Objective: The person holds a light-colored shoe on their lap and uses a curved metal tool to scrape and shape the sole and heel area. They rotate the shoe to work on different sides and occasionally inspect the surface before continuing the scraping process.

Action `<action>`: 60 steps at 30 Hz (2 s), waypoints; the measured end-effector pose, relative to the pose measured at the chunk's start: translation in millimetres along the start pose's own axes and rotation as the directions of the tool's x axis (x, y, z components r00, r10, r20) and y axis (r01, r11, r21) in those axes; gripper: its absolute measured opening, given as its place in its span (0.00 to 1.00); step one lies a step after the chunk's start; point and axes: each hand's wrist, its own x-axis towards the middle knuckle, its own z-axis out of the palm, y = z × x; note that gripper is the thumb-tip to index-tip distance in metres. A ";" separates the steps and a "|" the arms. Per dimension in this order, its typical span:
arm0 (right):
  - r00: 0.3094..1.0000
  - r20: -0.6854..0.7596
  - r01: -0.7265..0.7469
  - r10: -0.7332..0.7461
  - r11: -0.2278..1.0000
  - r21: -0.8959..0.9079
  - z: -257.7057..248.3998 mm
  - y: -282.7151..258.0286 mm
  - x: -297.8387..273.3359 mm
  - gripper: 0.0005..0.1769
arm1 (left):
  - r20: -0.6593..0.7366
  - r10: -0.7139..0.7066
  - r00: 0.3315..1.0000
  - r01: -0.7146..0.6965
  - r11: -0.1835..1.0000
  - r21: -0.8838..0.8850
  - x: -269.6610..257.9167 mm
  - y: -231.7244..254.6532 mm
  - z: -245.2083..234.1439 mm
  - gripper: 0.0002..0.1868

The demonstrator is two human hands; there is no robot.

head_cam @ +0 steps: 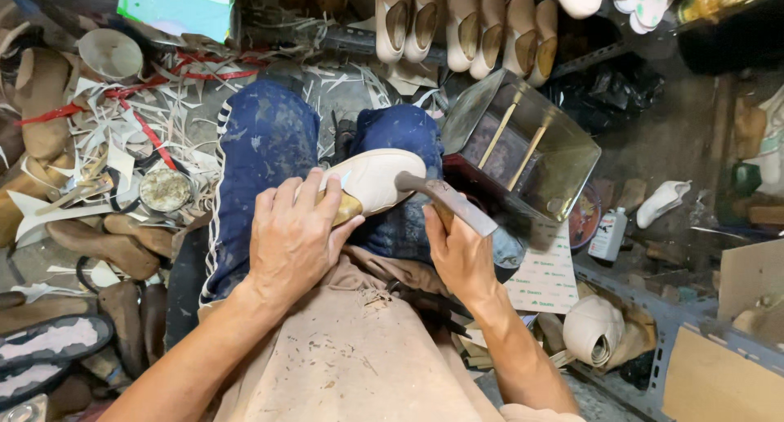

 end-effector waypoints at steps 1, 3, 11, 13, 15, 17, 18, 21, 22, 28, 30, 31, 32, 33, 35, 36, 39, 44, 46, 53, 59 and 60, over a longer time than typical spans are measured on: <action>1.000 -0.003 0.007 -0.007 1.000 -0.005 -2.1 7.1 -6.9 0.14 | -0.009 -0.002 1.000 0.001 1.000 -0.001 1.1 0.7 0.1 0.28; 0.998 -0.012 -0.066 0.066 0.998 -0.011 -1.6 22.1 -17.0 0.15 | -0.012 -0.010 1.000 0.010 1.000 -0.004 0.1 -0.6 -0.4 0.28; 0.999 0.027 -0.032 0.032 0.999 -0.008 -9.5 56.7 36.2 0.11 | -0.214 0.090 0.973 -0.157 0.933 -0.323 -17.3 6.7 -21.9 0.18; 0.994 -0.019 0.107 -0.107 0.994 -0.014 -26.5 66.5 77.9 0.16 | -0.296 0.168 0.940 -0.292 0.845 -0.448 -40.8 24.0 -14.8 0.14; 0.954 0.012 -0.279 0.300 0.900 -0.336 -34.0 87.4 130.6 0.19 | 0.844 -0.224 0.487 0.873 0.107 -0.476 -53.0 37.1 16.9 0.13; 0.952 0.122 -0.227 0.282 0.913 -0.340 -25.7 114.9 187.8 0.22 | 0.814 -0.311 0.491 0.719 -0.383 -0.580 -64.7 26.7 79.7 0.22; 0.922 0.263 -0.185 0.284 0.920 -0.345 -21.1 127.5 214.7 0.25 | 0.826 -0.364 0.431 0.359 -0.771 -0.527 -72.9 23.5 108.6 0.31; 0.967 0.192 -0.080 0.169 0.913 -0.400 21.9 182.7 265.0 0.21 | 0.700 -0.369 0.611 0.216 -0.773 -0.596 -35.9 10.9 100.7 0.27; 0.972 0.183 -0.064 0.146 0.918 -0.391 29.3 192.1 270.5 0.21 | 0.682 -0.384 0.622 0.202 -0.763 -0.614 -22.4 -0.4 99.7 0.27; 0.996 -0.027 -0.093 0.089 0.935 -0.343 65.2 217.1 262.0 0.23 | 0.583 -0.335 0.740 0.105 -0.798 -0.593 62.7 -25.7 64.5 0.34; 0.972 -0.233 -0.040 -0.029 0.957 -0.287 66.3 210.3 239.6 0.31 | 0.729 -0.190 0.658 0.093 -0.939 -0.330 75.3 -28.1 65.5 0.31; 0.971 -0.239 -0.043 -0.026 0.959 -0.280 69.1 194.4 223.5 0.31 | 0.728 -0.192 0.658 0.099 -0.936 -0.337 77.6 -34.0 76.3 0.31; 0.978 -0.205 -0.008 -0.048 0.964 -0.265 69.7 180.3 204.6 0.28 | 0.728 -0.172 0.663 0.069 -0.955 -0.288 78.0 -36.4 88.4 0.34; 0.983 -0.172 0.027 -0.071 0.968 -0.248 70.7 166.4 185.6 0.24 | 0.728 -0.153 0.669 0.038 -0.970 -0.239 78.2 -38.8 101.0 0.37; 0.994 -0.110 -0.003 -0.021 0.977 -0.213 94.9 165.6 137.0 0.21 | 0.750 -0.160 0.642 0.027 -0.973 -0.231 69.5 -39.6 112.8 0.43; 0.999 -0.043 -0.035 0.028 0.983 -0.178 108.3 164.1 112.3 0.19 | 0.772 -0.171 0.612 0.012 -0.974 -0.225 63.9 -41.0 118.0 0.49; 0.992 0.014 -0.114 0.124 0.943 -0.312 137.3 176.9 61.6 0.18 | 0.778 -0.156 0.608 0.037 -0.974 -0.224 52.6 -46.4 138.9 0.53; 0.977 -0.150 -0.176 0.148 0.966 -0.191 128.1 185.6 58.6 0.14 | 0.766 -0.122 0.631 0.068 -0.975 -0.211 47.5 -45.3 139.0 0.58; 0.970 -0.161 -0.203 0.180 0.968 -0.145 128.9 189.4 59.8 0.12 | 0.774 -0.113 0.623 0.075 -0.976 -0.203 45.5 -45.7 137.2 0.59; 0.965 -0.159 -0.231 0.209 0.963 -0.136 132.2 197.5 62.7 0.09 | 0.766 -0.135 0.628 0.081 -0.968 -0.237 41.8 -46.3 133.5 0.58; 0.962 -0.169 -0.236 0.215 0.964 -0.118 126.5 192.9 61.4 0.09 | 0.778 -0.141 0.612 0.100 -0.962 -0.253 40.9 -45.4 138.0 0.58; 0.962 -0.172 -0.233 0.211 0.965 -0.118 125.7 193.1 61.8 0.09 | 0.777 -0.142 0.614 0.098 -0.962 -0.254 41.6 -44.7 137.7 0.59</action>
